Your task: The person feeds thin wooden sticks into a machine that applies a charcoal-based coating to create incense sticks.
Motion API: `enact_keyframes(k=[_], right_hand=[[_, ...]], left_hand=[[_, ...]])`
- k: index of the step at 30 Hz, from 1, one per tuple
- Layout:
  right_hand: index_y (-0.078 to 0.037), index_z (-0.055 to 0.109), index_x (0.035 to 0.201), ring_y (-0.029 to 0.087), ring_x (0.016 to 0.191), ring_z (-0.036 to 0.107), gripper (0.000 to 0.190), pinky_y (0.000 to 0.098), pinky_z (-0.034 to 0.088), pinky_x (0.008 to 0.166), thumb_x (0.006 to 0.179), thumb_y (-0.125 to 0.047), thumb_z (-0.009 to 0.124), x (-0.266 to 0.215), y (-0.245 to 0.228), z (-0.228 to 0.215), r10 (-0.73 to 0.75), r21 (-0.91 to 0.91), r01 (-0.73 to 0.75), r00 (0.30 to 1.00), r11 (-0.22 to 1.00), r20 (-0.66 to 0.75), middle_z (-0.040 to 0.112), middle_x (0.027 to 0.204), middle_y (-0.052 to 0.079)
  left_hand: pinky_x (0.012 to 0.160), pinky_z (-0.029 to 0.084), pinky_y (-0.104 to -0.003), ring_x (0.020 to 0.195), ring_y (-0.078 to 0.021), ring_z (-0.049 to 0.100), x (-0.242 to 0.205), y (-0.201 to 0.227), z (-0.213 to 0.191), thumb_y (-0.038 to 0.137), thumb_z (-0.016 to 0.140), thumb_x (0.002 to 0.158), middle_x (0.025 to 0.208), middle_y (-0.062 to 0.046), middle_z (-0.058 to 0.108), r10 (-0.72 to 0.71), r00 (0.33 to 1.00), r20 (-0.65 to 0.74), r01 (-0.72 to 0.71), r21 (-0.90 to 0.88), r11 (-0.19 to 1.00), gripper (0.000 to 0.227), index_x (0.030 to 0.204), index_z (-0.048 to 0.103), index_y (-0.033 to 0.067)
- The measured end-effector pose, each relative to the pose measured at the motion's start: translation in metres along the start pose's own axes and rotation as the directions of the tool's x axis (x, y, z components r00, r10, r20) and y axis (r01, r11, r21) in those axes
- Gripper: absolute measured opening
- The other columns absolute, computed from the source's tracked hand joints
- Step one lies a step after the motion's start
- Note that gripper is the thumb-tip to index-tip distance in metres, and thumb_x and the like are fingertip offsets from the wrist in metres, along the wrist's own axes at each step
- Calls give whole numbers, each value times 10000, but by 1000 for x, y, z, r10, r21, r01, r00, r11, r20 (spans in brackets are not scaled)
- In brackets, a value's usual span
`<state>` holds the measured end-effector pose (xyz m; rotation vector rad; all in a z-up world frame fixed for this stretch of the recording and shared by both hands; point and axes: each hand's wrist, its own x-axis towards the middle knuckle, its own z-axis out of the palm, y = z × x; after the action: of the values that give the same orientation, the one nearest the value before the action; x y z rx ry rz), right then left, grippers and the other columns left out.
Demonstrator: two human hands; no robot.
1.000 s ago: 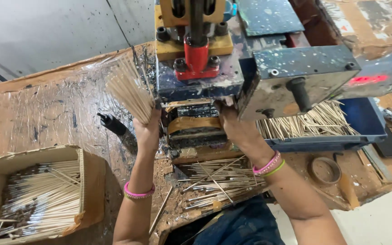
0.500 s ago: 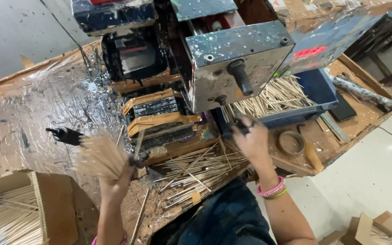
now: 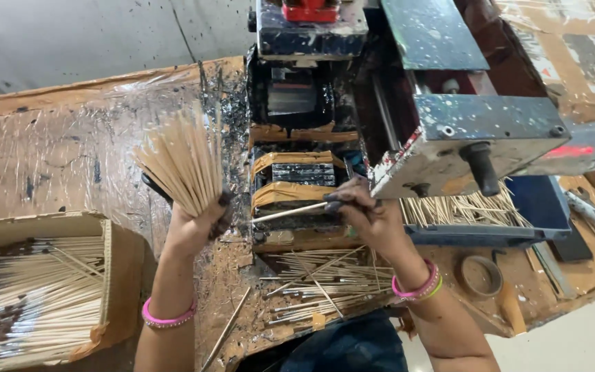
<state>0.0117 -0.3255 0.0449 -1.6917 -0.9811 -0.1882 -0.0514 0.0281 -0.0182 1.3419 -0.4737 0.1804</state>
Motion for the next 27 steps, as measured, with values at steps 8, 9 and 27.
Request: enact_keyframes(k=[8, 9, 27], right_hand=[[-13, 637, 1119, 140, 951, 712, 135, 269, 583, 820, 991, 2, 676, -48, 15, 0, 135, 159, -92, 950, 983, -283, 725, 1075, 102], [-13, 637, 1119, 140, 951, 712, 135, 269, 583, 820, 991, 2, 676, -57, 22, -1, 145, 164, -104, 954, 981, -263, 725, 1075, 102], [29, 691, 1151, 125, 949, 676, 164, 252, 554, 880, 996, 40, 639, -65, 10, 11, 209, 135, -174, 925, 975, -318, 721, 1101, 93]], left_hand=[[533, 465, -339, 660, -168, 643, -86, -84, -4, 143, 743, 961, 785, -79, 711, 52, 815, -578, 323, 526, 787, 129, 944, 743, 16], [533, 465, -339, 660, -168, 643, -100, -95, -2, 143, 743, 961, 785, -79, 711, 43, 803, -595, 339, 514, 788, 129, 944, 743, 16], [538, 510, -232, 701, -87, 599, -42, -32, 91, 74, 646, 954, 849, 1, 631, 40, 840, -541, -26, 34, 999, 85, 1037, 636, 55]])
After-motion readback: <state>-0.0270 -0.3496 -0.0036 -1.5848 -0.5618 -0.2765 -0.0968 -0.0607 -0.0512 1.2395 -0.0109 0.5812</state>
